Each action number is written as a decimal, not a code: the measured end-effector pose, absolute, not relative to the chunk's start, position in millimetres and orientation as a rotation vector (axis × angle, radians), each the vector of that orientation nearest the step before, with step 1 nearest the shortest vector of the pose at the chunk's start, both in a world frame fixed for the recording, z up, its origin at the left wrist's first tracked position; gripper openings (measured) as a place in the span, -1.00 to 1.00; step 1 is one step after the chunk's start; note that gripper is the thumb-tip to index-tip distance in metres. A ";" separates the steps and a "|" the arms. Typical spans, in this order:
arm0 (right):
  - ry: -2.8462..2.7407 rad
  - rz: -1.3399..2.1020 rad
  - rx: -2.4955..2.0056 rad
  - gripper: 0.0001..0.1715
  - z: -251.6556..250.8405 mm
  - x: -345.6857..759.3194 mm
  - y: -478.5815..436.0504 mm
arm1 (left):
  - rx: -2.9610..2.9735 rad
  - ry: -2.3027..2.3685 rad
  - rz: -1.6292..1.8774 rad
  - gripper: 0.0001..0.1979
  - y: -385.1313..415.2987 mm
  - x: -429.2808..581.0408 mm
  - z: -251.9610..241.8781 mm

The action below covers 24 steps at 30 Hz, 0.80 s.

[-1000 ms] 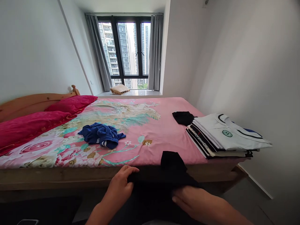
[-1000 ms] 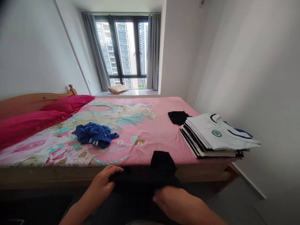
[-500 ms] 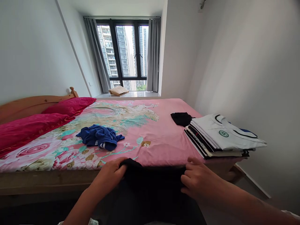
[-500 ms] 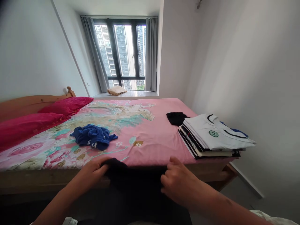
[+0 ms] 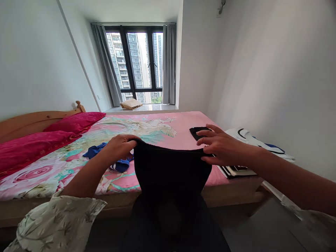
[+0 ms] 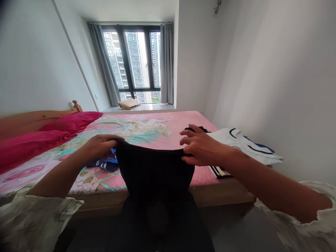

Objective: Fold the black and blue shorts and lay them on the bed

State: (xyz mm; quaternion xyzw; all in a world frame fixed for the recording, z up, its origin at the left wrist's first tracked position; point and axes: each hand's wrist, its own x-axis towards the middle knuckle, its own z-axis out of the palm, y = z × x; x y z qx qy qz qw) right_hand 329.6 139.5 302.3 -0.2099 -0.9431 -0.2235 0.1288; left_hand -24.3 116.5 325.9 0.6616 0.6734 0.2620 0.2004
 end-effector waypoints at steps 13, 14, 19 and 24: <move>-2.626 -0.430 -0.783 -0.66 341.6 342.4 164.1 | 1.499 1.762 0.946 -0.50 118.7 -25.4 351.7; -2.628 -0.396 -0.774 -0.68 344.9 339.4 160.9 | 1.480 1.735 1.001 -0.54 118.1 -22.3 354.8; -2.802 -0.294 -0.673 -0.81 347.1 307.2 126.5 | 1.580 1.449 1.299 -0.65 116.9 -5.5 358.9; -3.016 -0.328 -0.849 -0.67 339.5 308.3 123.9 | 1.882 1.613 1.041 -0.57 120.6 -15.8 351.0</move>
